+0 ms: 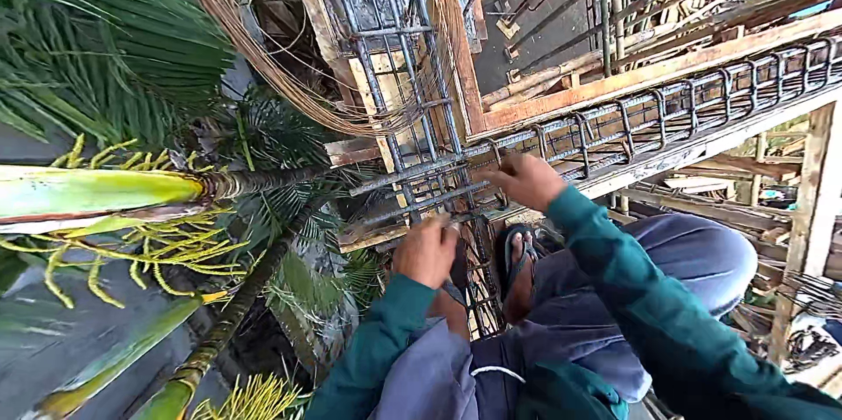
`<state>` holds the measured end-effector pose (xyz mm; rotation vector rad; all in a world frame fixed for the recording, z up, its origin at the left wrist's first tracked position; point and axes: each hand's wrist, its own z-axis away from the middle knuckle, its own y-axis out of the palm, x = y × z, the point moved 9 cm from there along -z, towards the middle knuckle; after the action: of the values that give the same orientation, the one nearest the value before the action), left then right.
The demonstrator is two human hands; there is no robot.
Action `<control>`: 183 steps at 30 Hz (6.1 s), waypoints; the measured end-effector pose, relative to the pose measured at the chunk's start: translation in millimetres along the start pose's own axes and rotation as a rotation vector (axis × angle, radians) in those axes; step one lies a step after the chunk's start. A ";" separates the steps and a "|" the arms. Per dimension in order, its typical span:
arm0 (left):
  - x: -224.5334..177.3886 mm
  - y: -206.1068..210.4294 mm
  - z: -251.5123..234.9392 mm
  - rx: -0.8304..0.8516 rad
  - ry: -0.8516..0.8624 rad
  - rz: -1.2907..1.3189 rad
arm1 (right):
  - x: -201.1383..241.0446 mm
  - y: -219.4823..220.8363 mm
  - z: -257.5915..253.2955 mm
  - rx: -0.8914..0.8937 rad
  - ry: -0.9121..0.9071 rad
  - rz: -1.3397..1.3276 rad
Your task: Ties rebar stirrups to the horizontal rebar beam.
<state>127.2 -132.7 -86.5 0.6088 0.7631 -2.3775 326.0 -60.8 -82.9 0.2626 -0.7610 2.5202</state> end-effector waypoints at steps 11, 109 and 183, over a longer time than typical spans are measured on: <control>67.7 -38.9 12.3 -0.298 0.220 -0.288 | -40.8 113.0 15.0 0.110 0.167 -0.553; -47.0 87.1 68.7 0.638 -0.564 1.149 | -93.7 48.3 111.7 0.186 0.110 -0.132; -63.9 140.4 21.2 0.449 -0.692 1.389 | -32.6 73.8 152.5 0.527 0.676 -0.576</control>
<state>257.6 -217.7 -88.0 0.2499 -0.4518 -1.2182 322.8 -213.1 -1.8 -0.1815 0.2291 1.9949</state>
